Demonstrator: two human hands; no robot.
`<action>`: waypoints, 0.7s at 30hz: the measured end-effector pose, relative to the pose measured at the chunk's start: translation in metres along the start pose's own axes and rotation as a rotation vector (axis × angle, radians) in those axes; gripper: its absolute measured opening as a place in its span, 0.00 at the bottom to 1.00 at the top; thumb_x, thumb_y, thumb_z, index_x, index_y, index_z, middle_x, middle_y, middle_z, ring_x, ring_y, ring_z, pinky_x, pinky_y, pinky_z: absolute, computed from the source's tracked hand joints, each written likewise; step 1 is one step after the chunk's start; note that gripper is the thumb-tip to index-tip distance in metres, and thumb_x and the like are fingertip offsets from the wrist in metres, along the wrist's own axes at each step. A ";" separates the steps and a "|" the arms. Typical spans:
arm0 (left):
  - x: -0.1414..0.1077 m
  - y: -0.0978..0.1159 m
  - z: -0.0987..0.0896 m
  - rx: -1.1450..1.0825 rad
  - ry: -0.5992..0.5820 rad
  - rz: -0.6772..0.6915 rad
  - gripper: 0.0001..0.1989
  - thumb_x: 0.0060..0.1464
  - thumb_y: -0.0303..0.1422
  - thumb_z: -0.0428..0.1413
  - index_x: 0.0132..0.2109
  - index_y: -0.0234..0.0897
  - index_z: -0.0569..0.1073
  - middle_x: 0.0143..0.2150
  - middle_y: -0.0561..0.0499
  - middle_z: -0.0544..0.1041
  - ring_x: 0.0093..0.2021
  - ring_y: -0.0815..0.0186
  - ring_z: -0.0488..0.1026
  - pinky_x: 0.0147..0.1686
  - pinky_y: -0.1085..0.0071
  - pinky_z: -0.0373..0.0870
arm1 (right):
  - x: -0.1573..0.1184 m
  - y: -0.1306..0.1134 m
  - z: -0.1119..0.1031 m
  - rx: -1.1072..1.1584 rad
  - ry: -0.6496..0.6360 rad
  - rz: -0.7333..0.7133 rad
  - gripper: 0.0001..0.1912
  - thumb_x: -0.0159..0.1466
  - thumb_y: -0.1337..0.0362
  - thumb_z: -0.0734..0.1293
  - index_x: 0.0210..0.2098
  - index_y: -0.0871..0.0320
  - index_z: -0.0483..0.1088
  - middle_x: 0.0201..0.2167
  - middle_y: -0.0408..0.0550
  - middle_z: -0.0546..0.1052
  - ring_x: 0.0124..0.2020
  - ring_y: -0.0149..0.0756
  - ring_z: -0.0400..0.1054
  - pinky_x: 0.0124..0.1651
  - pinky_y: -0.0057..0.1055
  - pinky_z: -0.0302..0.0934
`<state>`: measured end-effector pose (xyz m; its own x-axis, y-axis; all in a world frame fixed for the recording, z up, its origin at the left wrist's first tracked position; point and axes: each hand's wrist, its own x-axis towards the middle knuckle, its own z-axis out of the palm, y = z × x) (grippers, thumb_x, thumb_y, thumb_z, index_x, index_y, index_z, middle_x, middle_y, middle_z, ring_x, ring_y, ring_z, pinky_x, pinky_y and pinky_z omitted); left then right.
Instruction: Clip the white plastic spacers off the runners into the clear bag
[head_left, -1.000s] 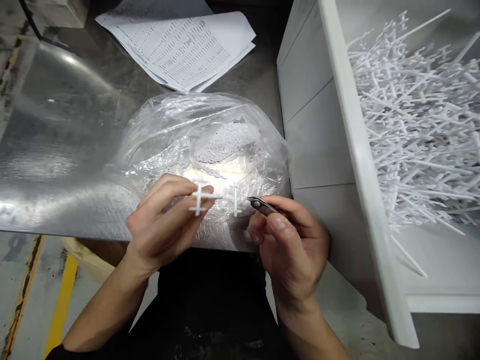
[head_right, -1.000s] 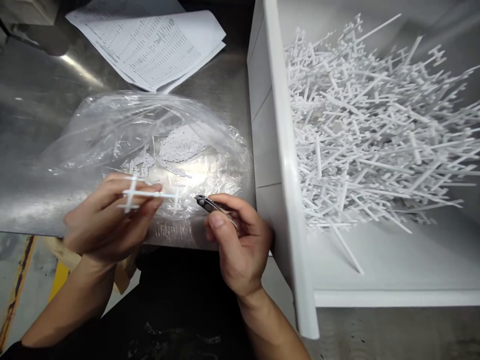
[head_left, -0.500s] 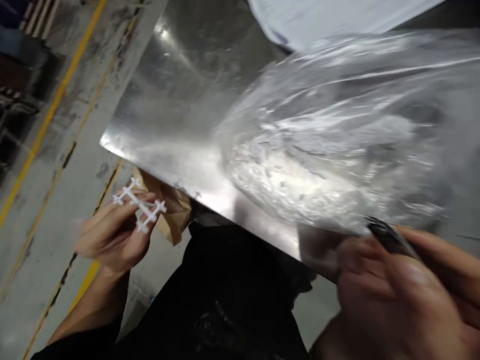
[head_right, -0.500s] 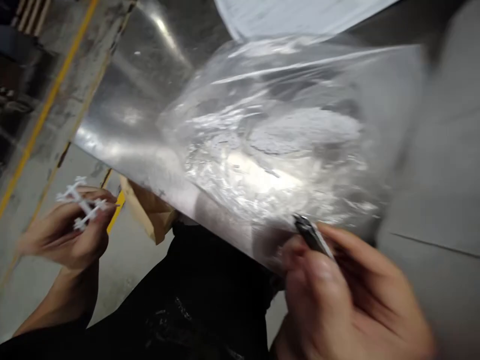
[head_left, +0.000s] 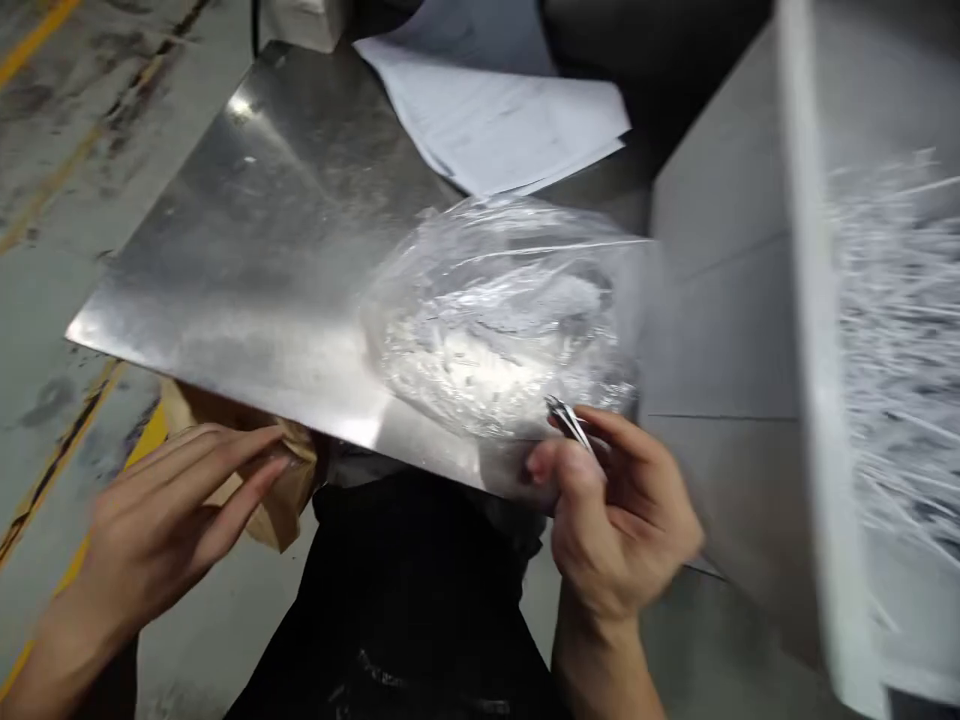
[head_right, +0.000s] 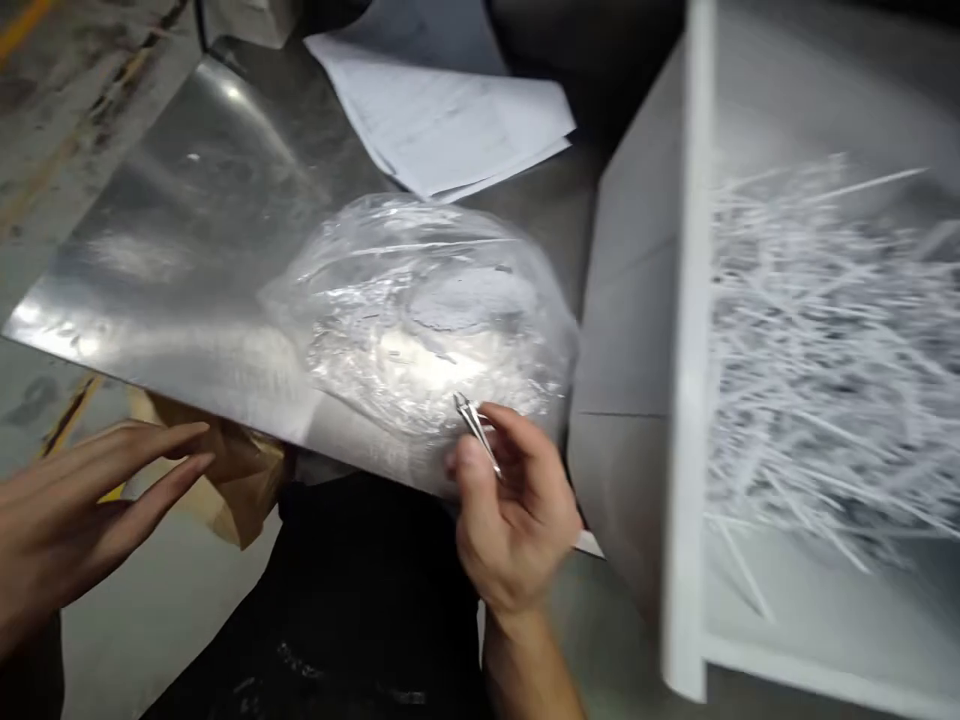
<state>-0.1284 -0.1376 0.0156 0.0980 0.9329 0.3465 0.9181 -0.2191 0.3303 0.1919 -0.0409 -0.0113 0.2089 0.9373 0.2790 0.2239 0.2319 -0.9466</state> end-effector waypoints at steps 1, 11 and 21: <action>0.020 0.010 -0.002 -0.038 0.021 0.101 0.18 0.71 0.28 0.65 0.64 0.48 0.80 0.46 0.51 0.88 0.42 0.60 0.86 0.46 0.62 0.82 | 0.004 -0.002 0.001 -0.053 -0.040 -0.009 0.11 0.73 0.62 0.77 0.54 0.53 0.84 0.41 0.47 0.87 0.26 0.37 0.80 0.27 0.35 0.73; 0.189 -0.001 0.044 -0.070 0.023 0.097 0.25 0.67 0.46 0.67 0.63 0.35 0.81 0.42 0.50 0.85 0.36 0.65 0.79 0.39 0.68 0.76 | 0.017 -0.003 0.002 -0.398 -0.180 -0.168 0.06 0.75 0.62 0.72 0.48 0.57 0.81 0.36 0.49 0.89 0.30 0.40 0.84 0.33 0.35 0.78; 0.296 0.028 -0.028 0.272 -0.451 -0.045 0.43 0.70 0.56 0.42 0.46 0.17 0.84 0.36 0.58 0.79 0.37 0.70 0.86 0.44 0.69 0.76 | 0.068 -0.081 0.011 -0.266 0.044 -0.302 0.05 0.73 0.61 0.76 0.48 0.52 0.83 0.40 0.48 0.88 0.38 0.46 0.85 0.45 0.47 0.82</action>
<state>-0.0841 0.1245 0.1524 0.1567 0.9831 -0.0949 0.9858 -0.1498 0.0760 0.1778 0.0073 0.0822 0.1353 0.8242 0.5499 0.5186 0.4140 -0.7481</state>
